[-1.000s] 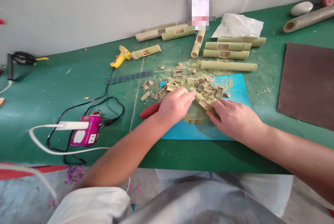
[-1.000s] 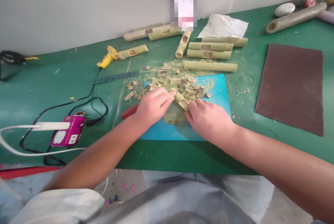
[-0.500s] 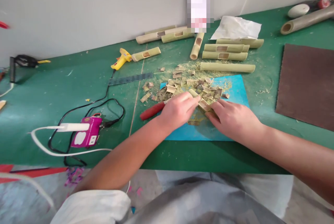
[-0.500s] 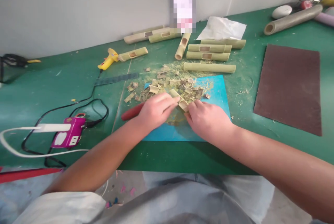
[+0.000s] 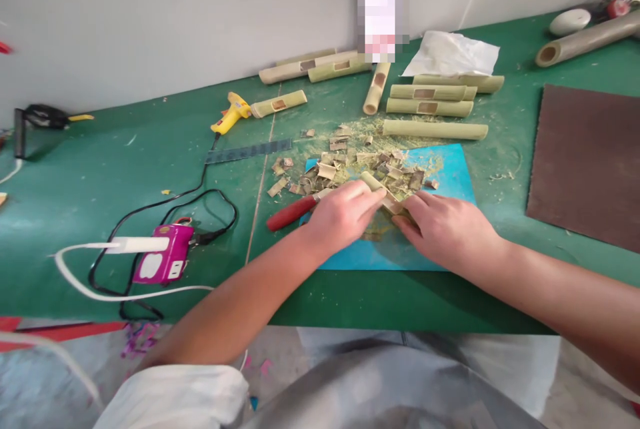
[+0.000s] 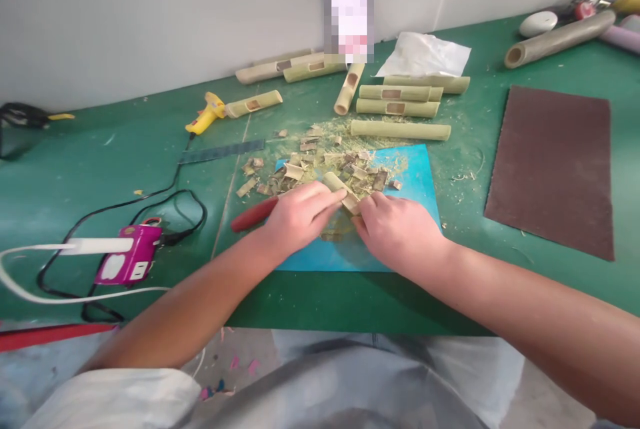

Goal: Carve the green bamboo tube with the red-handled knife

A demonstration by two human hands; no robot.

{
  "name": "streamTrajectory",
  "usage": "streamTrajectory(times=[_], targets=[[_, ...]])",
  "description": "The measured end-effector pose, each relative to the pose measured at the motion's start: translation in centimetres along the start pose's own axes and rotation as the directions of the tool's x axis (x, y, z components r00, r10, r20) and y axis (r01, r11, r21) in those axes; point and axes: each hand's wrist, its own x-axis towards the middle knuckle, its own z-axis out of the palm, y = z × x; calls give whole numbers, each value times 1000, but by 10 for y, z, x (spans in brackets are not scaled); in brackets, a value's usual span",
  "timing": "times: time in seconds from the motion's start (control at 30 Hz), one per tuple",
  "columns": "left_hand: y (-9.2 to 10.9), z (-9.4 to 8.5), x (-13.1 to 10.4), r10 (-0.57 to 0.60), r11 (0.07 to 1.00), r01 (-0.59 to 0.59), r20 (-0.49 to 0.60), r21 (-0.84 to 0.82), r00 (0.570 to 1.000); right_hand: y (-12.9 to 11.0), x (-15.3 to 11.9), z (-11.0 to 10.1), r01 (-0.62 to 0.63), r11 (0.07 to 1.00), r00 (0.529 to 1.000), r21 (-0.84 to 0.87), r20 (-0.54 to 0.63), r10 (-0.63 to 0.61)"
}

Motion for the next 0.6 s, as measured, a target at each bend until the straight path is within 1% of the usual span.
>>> streamTrajectory(times=[0.03, 0.17, 0.27, 0.4, 0.5, 0.6], targets=[[0, 0, 0, 7, 1000, -7, 5, -12, 1000, 0, 0, 0, 3, 1000, 1000, 0, -3, -3], [0, 0, 0, -42, 999, 43, -64, 15, 997, 0, -1, 2, 9, 1000, 999, -16, -45, -10], [1, 0, 0, -3, 1000, 2, -26, -16, 1000, 0, -2, 2, 23, 1000, 998, -20, -54, -24], [-2, 0, 1, -46, 998, 51, -98, 48, 994, 1, -2, 1, 8, 1000, 999, -22, -52, -9], [-3, -1, 1, 0, 1000, 1, -42, 23, 999, 1, -2, 1, 13, 1000, 1000, -10, -24, -13], [-4, -1, 0, -35, 997, 38, -65, 59, 997, 1, -2, 1, 12, 1000, 999, -12, -38, -13]])
